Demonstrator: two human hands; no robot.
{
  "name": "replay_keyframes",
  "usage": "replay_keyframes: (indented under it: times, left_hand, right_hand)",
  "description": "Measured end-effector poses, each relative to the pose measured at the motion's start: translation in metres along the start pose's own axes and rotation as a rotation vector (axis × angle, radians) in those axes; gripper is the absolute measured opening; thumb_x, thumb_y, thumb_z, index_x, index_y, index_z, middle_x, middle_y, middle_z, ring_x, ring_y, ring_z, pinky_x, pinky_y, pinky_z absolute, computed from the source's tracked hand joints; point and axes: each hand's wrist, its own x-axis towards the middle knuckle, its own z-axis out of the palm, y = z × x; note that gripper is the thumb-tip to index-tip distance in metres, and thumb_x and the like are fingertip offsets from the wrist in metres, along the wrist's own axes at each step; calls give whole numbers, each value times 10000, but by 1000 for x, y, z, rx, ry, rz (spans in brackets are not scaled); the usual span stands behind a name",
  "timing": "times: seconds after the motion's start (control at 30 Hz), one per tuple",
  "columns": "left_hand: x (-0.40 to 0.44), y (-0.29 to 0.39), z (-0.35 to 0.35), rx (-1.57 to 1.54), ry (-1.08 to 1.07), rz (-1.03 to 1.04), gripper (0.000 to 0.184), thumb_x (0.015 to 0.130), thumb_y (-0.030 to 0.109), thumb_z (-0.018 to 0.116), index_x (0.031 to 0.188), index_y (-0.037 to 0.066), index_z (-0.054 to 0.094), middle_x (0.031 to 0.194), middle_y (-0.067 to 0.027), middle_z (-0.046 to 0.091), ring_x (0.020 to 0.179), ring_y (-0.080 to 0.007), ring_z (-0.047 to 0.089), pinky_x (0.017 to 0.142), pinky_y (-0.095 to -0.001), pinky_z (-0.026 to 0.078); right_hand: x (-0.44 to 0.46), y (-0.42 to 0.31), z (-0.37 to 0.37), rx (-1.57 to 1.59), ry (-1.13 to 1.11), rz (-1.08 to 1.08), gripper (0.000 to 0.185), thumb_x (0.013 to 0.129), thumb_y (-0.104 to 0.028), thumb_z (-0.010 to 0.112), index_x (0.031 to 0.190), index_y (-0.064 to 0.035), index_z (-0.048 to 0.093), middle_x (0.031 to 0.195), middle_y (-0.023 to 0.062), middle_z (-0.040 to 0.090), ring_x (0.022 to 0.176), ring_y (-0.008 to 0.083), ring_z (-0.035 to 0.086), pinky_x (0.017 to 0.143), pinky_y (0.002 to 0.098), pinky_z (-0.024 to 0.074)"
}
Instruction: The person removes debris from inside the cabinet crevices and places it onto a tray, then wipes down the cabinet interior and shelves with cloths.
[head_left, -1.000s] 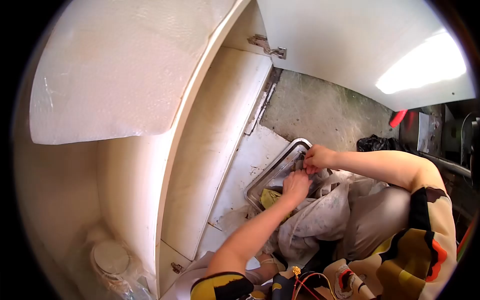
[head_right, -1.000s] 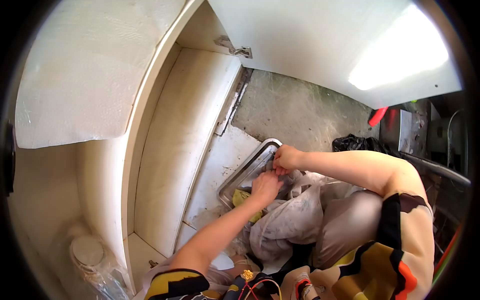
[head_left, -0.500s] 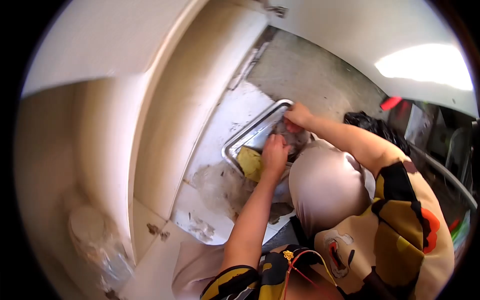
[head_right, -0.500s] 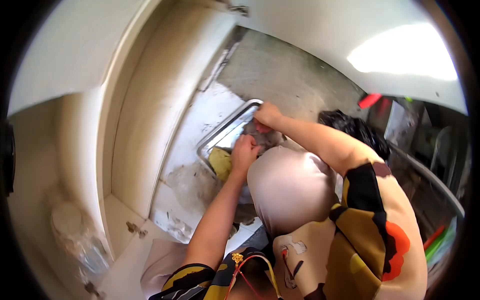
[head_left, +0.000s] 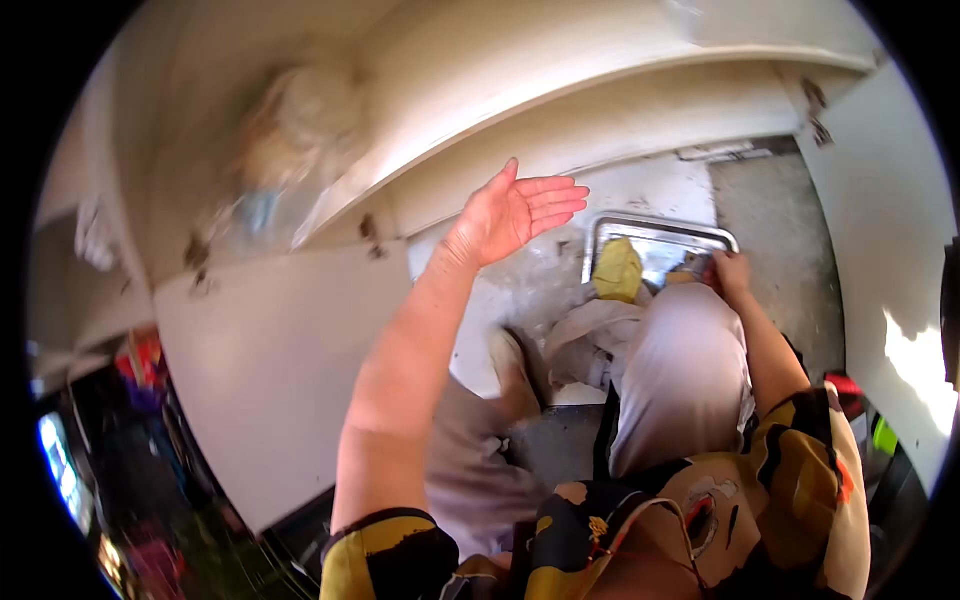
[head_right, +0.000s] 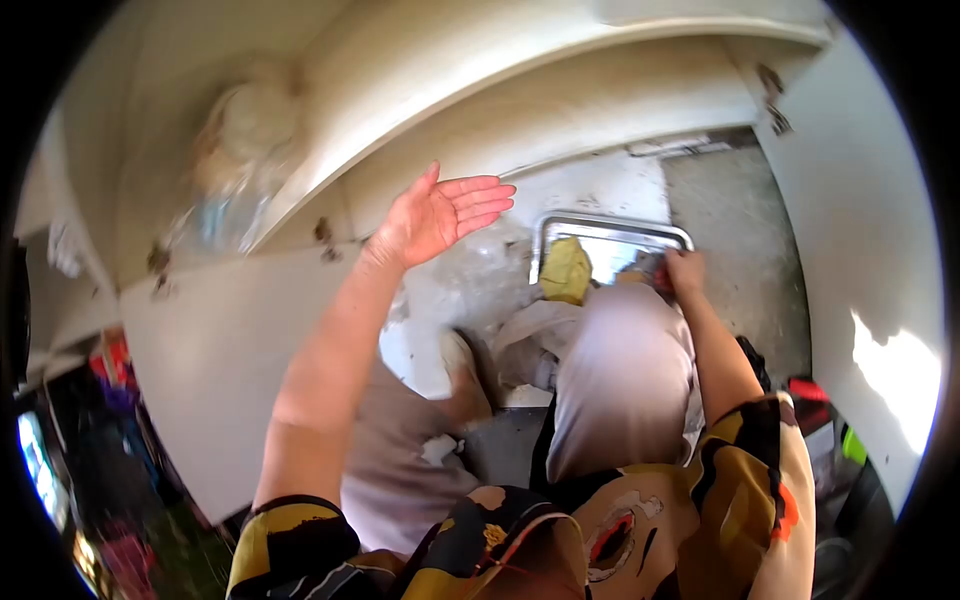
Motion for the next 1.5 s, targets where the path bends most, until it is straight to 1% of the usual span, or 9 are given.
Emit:
replay_keyframes:
  times: [0.27,0.57,0.77,0.83,0.93,1.0,1.1,1.4,1.5]
  left_hand:
    - [-223,10,-43,286,450,479,150,905,137,542,955,-1,572,859,-63,563,805,-155,529,761,-261,453]
    - [-413,-208,-146,-89,1225,705,178,957,160,433,815,58,467,602,21,344,531,-99,323,497,-236,286]
    - [-442,-370,-163,47,1848,293,168,946,104,406,880,31,543,542,43,365,419,-41,288,370,-218,202]
    - [-465,-456,-201,49,1894,289,112,900,99,478,923,23,558,555,1,434,451,-91,389,413,-242,312]
    - [-472,-546,-245,885,2273,-20,162,835,147,556,941,24,560,602,-68,512,534,-208,494,537,-321,433]
    - [-450,-546,-243,1166,2359,-538,215,781,183,585,915,16,573,713,-173,586,708,-360,571,725,-421,473]
    - [-440,-525,-247,646,1956,-478,224,786,199,569,910,14,593,852,-217,628,832,-415,588,798,-445,468]
    - [-414,-528,-255,628,2110,-354,352,810,4,394,1138,-28,519,1101,-271,563,1061,-405,519,932,-441,387]
    - [-448,-577,-292,786,1893,-112,211,882,32,409,1051,-1,531,861,-174,600,726,-353,578,719,-395,486]
  right_hand:
    - [24,9,-6,0,27,102,268,818,-266,544,681,-39,582,569,88,587,441,184,560,389,297,451]
    - [112,9,-56,-477,-244,114,302,824,-341,548,672,-81,564,532,31,529,472,142,538,430,242,409]
    - [-16,-133,135,-948,-738,-677,260,866,-162,524,638,-41,543,492,-21,429,448,72,391,425,252,288]
    - [-91,-166,212,-1070,-1029,-852,274,847,-153,532,631,15,540,483,15,438,459,89,414,443,262,315]
    - [-183,-177,302,-1173,-1255,-1053,222,812,-140,554,690,46,563,546,79,507,511,135,483,492,299,386]
    - [-238,-158,347,-1062,-1401,-1027,200,810,-138,560,735,45,589,587,79,539,541,124,505,511,288,414]
    - [-298,-114,394,-919,-1692,-936,165,791,-105,568,828,44,628,739,112,640,649,155,613,591,294,493]
    - [-349,81,441,-733,-2082,-132,397,938,-183,493,1271,32,462,1267,146,499,1148,170,497,916,305,469]
    - [-363,96,445,-548,-2089,161,428,941,-195,493,1302,24,427,1302,144,475,1206,185,457,958,321,436]
